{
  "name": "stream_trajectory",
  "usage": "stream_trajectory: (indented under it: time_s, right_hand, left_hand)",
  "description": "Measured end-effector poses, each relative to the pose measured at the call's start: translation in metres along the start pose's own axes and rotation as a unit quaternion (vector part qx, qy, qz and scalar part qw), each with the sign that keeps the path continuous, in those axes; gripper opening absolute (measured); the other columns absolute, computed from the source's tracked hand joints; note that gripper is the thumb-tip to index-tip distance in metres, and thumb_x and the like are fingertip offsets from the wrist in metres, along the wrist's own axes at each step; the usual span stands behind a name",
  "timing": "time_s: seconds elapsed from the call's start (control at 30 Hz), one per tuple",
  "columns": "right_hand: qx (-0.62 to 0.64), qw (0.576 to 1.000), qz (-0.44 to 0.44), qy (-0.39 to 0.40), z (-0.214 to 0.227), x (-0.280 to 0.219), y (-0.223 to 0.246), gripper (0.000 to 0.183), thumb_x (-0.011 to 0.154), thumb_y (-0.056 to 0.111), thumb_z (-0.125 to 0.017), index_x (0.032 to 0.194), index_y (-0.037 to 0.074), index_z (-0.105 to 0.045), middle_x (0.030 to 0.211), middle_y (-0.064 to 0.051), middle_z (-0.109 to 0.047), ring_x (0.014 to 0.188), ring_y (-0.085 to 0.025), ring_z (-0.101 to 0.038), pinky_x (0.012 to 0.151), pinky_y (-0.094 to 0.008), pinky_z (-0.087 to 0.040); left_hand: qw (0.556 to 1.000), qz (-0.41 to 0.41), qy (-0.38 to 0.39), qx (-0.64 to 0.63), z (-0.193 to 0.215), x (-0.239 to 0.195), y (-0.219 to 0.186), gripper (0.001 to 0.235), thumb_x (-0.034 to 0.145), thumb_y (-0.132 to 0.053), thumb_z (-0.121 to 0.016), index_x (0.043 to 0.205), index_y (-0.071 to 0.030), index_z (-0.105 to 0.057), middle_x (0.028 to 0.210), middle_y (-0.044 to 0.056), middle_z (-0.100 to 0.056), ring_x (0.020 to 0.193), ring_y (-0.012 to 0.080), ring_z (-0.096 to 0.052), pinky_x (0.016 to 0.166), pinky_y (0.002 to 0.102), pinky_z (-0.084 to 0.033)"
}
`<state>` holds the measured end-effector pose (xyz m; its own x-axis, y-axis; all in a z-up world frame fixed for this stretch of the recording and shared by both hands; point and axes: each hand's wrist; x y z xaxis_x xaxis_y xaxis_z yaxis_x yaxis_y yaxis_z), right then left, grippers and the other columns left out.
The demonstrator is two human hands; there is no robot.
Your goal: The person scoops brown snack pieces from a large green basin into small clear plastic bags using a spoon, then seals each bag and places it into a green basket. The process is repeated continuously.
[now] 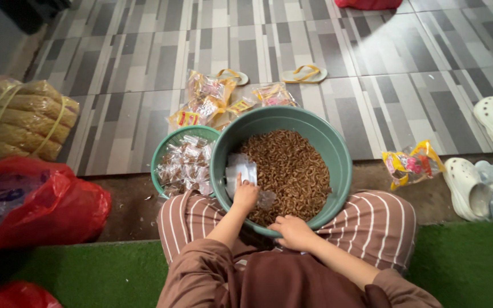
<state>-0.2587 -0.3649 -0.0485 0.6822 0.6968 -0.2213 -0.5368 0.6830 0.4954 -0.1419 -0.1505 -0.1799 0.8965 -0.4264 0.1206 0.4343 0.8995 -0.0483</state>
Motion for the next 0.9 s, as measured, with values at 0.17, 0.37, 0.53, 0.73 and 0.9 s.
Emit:
stream_trajectory:
  time_s: [0.17,0.37,0.53,0.73,0.9]
  right_hand:
    - [0.142,0.983,-0.097,-0.058,0.026,0.015,-0.03,0.044,0.088,0.043,-0.074,0.118,0.011,-0.071,0.113,-0.011,-0.07,0.108,-0.028,-0.067,0.095,-0.04,-0.054]
    - [-0.04,0.96,-0.08,-0.266,0.045,0.038,-0.088,0.076,0.066,0.032,-0.084,0.134,0.003,-0.064,0.121,-0.022,-0.06,0.112,-0.046,-0.056,0.087,-0.051,-0.047]
    - [0.165,0.971,-0.152,-0.081,0.011,0.054,-0.14,0.027,0.089,0.03,-0.072,0.106,0.01,-0.075,0.106,-0.012,-0.074,0.1,-0.027,-0.07,0.091,-0.04,-0.055]
    - [0.25,0.953,-0.027,-0.168,-0.029,0.056,-0.164,0.021,0.094,0.019,-0.063,0.104,0.006,-0.076,0.1,-0.009,-0.077,0.09,-0.022,-0.073,0.08,-0.036,-0.056]
    - [0.348,0.921,-0.111,-0.136,-0.025,0.058,-0.146,0.017,0.097,0.02,-0.067,0.092,0.003,-0.071,0.079,-0.008,-0.074,0.068,-0.014,-0.068,0.065,-0.032,-0.056]
  left_hand:
    - [0.983,0.028,-0.045,-0.177,0.029,-0.004,-0.025,0.027,0.079,-0.028,-0.07,0.103,-0.017,-0.076,0.089,0.008,-0.073,0.094,0.0305,-0.067,0.113,0.068,-0.014]
    - [0.946,0.063,-0.031,-0.316,0.044,-0.013,-0.075,0.007,0.086,-0.018,-0.067,0.092,-0.013,-0.069,0.09,0.007,-0.073,0.101,0.0283,-0.069,0.114,0.061,-0.03]
    - [0.878,0.117,-0.041,-0.462,0.038,-0.013,-0.065,0.016,0.088,-0.011,-0.061,0.1,-0.012,-0.071,0.092,0.012,-0.072,0.089,0.0327,-0.07,0.084,0.045,-0.052]
    - [0.844,0.176,-0.033,-0.506,0.017,-0.008,-0.059,0.015,0.092,-0.011,-0.059,0.102,-0.009,-0.07,0.086,0.015,-0.073,0.081,0.0323,-0.073,0.073,0.04,-0.056]
    - [0.866,0.206,-0.107,-0.443,0.028,-0.006,-0.055,0.013,0.089,-0.013,-0.066,0.099,-0.008,-0.072,0.091,0.017,-0.073,0.085,0.036,-0.07,0.075,0.044,-0.054]
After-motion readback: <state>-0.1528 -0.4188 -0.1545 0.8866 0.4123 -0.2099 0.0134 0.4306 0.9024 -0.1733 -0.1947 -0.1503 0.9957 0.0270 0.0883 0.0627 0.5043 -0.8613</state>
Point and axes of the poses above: each hand's wrist, its own x-axis towards the middle knuckle, its own z-axis out of the back of the hand, y = z × x
